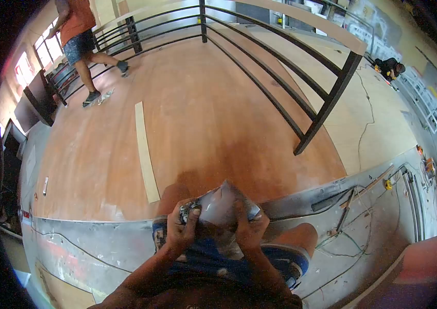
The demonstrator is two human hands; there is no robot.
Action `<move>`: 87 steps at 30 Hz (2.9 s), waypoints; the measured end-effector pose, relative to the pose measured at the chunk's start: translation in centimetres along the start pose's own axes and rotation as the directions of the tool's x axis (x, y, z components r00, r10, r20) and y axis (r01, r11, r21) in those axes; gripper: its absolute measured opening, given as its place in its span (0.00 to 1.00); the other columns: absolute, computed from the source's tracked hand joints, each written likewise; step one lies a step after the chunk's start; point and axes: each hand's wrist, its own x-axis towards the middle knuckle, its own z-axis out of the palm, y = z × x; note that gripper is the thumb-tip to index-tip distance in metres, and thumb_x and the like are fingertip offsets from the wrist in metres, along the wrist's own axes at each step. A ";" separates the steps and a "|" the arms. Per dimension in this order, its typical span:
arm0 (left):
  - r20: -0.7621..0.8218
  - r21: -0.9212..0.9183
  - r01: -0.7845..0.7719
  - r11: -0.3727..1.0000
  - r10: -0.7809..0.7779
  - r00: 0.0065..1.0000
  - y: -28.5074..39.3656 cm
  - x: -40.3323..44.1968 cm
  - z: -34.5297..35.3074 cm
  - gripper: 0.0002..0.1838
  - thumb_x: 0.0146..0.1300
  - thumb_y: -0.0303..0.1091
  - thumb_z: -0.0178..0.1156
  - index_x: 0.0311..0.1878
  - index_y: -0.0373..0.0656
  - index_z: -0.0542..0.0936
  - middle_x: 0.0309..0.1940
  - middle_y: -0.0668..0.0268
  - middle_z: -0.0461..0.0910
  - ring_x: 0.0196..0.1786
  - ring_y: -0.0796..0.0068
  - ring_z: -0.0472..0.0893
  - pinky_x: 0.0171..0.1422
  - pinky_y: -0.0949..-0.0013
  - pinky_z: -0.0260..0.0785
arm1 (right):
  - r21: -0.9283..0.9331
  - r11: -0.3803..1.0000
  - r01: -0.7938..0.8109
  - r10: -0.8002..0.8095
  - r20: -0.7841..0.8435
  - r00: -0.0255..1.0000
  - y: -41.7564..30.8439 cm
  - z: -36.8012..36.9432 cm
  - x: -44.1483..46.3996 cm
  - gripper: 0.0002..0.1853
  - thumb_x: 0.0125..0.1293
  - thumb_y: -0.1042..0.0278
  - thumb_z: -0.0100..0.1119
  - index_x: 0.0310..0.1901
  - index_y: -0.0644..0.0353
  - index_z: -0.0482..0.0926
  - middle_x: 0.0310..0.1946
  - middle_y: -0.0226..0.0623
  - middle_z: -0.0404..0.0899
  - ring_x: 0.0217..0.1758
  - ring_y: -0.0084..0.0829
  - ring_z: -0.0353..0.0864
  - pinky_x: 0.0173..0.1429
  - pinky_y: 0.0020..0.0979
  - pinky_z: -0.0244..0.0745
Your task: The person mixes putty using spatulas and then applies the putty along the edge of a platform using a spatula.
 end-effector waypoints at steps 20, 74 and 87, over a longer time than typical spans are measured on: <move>0.395 -0.692 0.527 0.493 -0.352 0.849 -6.9 1.2 -1.7 0.26 0.76 0.51 0.51 0.69 0.47 0.70 0.60 0.67 0.76 0.58 0.74 0.75 0.63 0.70 0.66 | 0.052 0.998 -0.027 0.019 0.155 0.988 3.1 -0.7 2.1 0.34 0.66 0.48 0.64 0.64 0.66 0.68 0.57 0.46 0.76 0.57 0.39 0.76 0.57 0.37 0.75; -0.365 -0.279 -0.259 0.925 0.148 0.919 0.5 -1.1 -3.9 0.15 0.77 0.38 0.52 0.54 0.36 0.74 0.41 0.59 0.79 0.44 0.72 0.76 0.53 0.68 0.70 | 0.101 0.995 -0.018 -0.009 0.255 0.967 -1.1 -0.6 3.2 0.35 0.73 0.41 0.48 0.63 0.69 0.71 0.57 0.52 0.74 0.59 0.49 0.75 0.62 0.47 0.72; 0.180 -0.441 0.179 0.880 -0.109 0.978 -2.2 -0.4 -2.6 0.17 0.77 0.45 0.48 0.51 0.40 0.76 0.49 0.61 0.79 0.55 0.66 0.76 0.62 0.65 0.67 | 0.066 0.997 -0.029 0.007 0.312 0.950 -1.0 1.9 2.3 0.33 0.73 0.42 0.49 0.62 0.69 0.71 0.56 0.50 0.74 0.58 0.47 0.75 0.61 0.45 0.73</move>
